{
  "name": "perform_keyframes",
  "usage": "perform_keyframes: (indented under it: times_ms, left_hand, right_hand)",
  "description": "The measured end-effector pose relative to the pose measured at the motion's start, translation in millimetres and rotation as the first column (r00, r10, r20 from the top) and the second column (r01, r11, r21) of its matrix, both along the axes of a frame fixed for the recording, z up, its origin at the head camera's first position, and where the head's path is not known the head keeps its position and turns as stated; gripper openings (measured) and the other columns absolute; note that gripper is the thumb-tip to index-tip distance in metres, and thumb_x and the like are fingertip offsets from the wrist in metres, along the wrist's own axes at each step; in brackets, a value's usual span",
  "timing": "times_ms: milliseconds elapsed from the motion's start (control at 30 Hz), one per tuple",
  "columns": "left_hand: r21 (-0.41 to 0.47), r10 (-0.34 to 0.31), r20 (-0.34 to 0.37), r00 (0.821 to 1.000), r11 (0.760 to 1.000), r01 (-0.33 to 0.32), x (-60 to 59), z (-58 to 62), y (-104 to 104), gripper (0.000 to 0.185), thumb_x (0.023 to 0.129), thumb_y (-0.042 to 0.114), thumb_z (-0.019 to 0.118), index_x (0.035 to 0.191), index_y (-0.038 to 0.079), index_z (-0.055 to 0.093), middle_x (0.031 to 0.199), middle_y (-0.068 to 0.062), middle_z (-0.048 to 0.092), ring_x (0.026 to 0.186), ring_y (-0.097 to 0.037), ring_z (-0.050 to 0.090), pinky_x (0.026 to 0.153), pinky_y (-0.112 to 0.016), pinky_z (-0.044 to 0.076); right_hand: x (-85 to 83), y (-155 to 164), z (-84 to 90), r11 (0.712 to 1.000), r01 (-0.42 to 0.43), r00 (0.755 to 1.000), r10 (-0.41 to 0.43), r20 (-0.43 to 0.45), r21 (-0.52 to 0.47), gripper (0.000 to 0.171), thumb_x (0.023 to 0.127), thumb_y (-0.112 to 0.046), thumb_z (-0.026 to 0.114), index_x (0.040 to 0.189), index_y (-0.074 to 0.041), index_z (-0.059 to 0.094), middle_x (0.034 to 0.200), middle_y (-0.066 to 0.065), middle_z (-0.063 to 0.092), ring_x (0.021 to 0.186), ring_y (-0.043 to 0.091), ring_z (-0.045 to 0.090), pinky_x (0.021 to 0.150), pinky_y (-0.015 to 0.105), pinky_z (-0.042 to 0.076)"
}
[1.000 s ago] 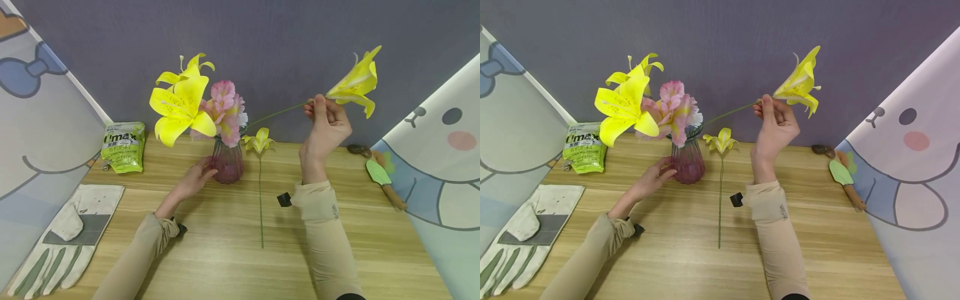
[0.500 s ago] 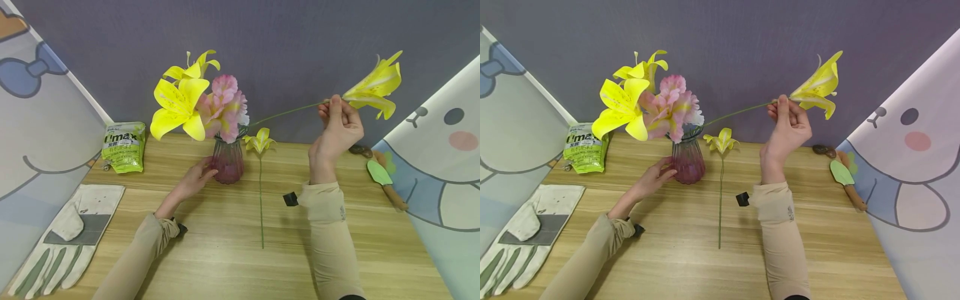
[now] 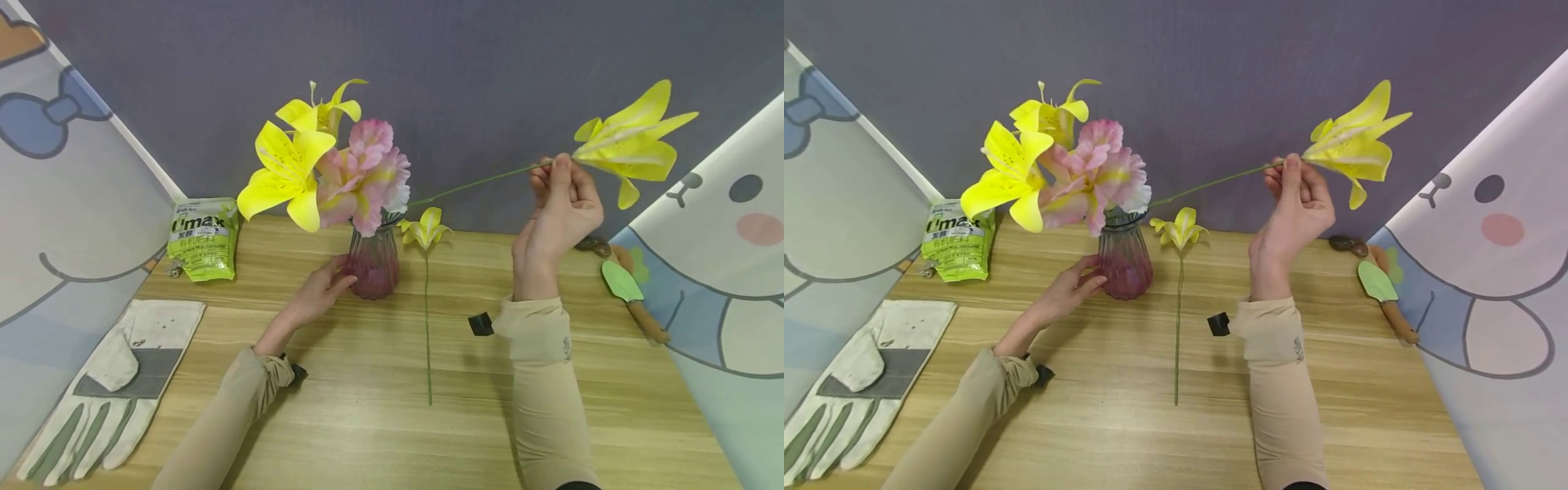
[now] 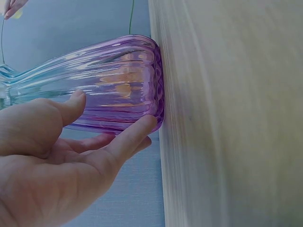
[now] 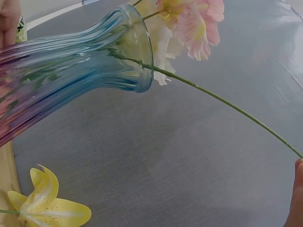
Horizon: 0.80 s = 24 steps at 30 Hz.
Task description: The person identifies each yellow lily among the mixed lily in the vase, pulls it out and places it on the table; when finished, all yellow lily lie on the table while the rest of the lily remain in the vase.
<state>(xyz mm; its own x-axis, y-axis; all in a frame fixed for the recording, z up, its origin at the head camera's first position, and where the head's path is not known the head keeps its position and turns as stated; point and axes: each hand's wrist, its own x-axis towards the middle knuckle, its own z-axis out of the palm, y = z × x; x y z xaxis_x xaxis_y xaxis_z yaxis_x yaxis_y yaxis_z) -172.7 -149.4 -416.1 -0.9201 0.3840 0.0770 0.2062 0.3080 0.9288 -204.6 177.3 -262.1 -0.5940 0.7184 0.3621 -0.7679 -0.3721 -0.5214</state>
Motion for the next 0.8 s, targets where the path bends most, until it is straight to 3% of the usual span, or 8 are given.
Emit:
perform_keyframes:
  times_ms: [400, 567, 800]
  left_hand:
    - [-0.007, -0.001, 0.019, 1.000, 1.000, 0.001, 0.5, 1.2, -1, 0.053, 0.113, 0.004, 0.053, 0.157, -0.016, 0.032, 0.157, -0.038, 0.042, 0.145, -0.050, 0.044, 0.113, -0.050, 0.052]
    - [0.002, 0.007, 0.038, 0.999, 1.000, -0.007, -0.6, 2.5, 0, 0.052, 0.113, 0.002, 0.053, 0.156, -0.018, 0.032, 0.155, -0.040, 0.043, 0.144, -0.050, 0.046, 0.111, -0.050, 0.053]
    - [-0.034, 0.005, 0.028, 1.000, 0.999, -0.004, -0.6, 2.0, -1, 0.053, 0.113, 0.005, 0.052, 0.157, -0.017, 0.031, 0.157, -0.039, 0.041, 0.144, -0.050, 0.046, 0.113, -0.050, 0.052]
  right_hand:
    - [-0.7, 3, 7.2, 0.997, 0.004, 1.000, -0.002, 0.016, -0.083, 0.008, 0.097, 0.010, 0.073, 0.093, 0.016, 0.070, 0.079, 0.021, 0.070, 0.064, 0.024, 0.067, 0.062, 0.027, 0.063]
    - [-0.5, 7, 9.2, 0.998, 0.019, 1.000, -0.020, -0.010, -0.056, 0.010, 0.098, 0.009, 0.073, 0.096, 0.018, 0.070, 0.080, 0.022, 0.070, 0.066, 0.026, 0.068, 0.064, 0.029, 0.063]
    - [1.2, 19, 12.8, 0.996, -0.007, 1.000, 0.007, -0.003, -0.093, 0.015, 0.099, 0.005, 0.073, 0.099, 0.020, 0.069, 0.085, 0.026, 0.069, 0.070, 0.029, 0.067, 0.067, 0.030, 0.063]
